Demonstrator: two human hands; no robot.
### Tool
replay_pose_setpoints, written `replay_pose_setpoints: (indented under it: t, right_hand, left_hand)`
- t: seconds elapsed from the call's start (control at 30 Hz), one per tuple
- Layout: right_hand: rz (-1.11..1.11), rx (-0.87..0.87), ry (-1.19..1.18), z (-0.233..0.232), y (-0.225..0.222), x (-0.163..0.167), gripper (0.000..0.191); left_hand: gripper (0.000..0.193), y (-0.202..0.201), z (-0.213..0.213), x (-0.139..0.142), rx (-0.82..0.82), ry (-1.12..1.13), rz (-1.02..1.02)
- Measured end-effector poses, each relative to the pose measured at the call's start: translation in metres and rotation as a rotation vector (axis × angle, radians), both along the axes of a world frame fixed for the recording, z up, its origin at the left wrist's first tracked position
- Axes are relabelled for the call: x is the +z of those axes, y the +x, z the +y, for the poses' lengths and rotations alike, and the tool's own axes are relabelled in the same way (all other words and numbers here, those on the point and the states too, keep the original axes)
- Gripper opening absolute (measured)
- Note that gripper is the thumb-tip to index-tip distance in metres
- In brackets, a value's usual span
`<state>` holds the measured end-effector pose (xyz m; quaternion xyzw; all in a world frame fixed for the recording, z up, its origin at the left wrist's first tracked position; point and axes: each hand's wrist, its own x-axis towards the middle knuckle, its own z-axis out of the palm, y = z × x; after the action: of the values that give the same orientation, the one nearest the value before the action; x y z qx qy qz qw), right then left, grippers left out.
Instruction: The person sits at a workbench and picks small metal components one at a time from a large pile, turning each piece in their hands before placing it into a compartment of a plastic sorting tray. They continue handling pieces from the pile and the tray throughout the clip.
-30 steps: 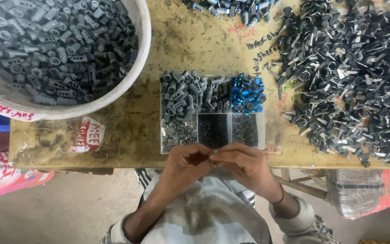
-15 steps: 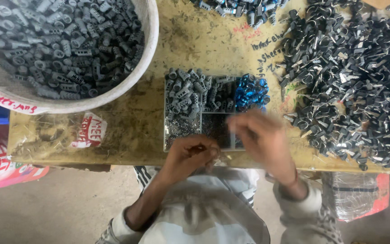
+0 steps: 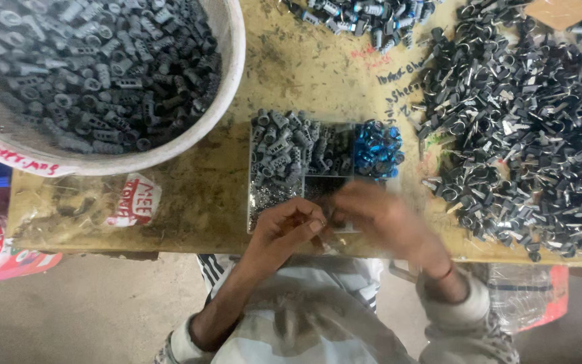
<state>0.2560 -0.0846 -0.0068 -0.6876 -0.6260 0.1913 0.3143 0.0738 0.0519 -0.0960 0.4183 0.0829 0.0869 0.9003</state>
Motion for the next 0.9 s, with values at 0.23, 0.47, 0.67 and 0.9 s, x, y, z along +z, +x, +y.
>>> replay_pose_setpoints:
  t: [0.23,0.47,0.67,0.9]
  right_hand:
    - [0.267,-0.274,-0.117,-0.025,-0.045,-0.028,0.034]
    - [0.239,-0.327,0.05,-0.024,-0.048,-0.022,0.046]
    - [0.159,-0.35,0.113,-0.018,-0.052,-0.016,0.035]
    - [-0.173,-0.224,0.215,-0.029,-0.052,-0.016,0.05]
  left_hand:
    - [0.01,-0.004,0.002,0.007,-0.106,-0.096,-0.063]
    - [0.01,-0.006,-0.003,0.018,-0.039,-0.026,0.135]
    - [0.01,-0.008,-0.006,0.026,0.045,0.05,0.238]
    - [0.009,-0.009,-0.007,0.042,0.087,0.225,0.372]
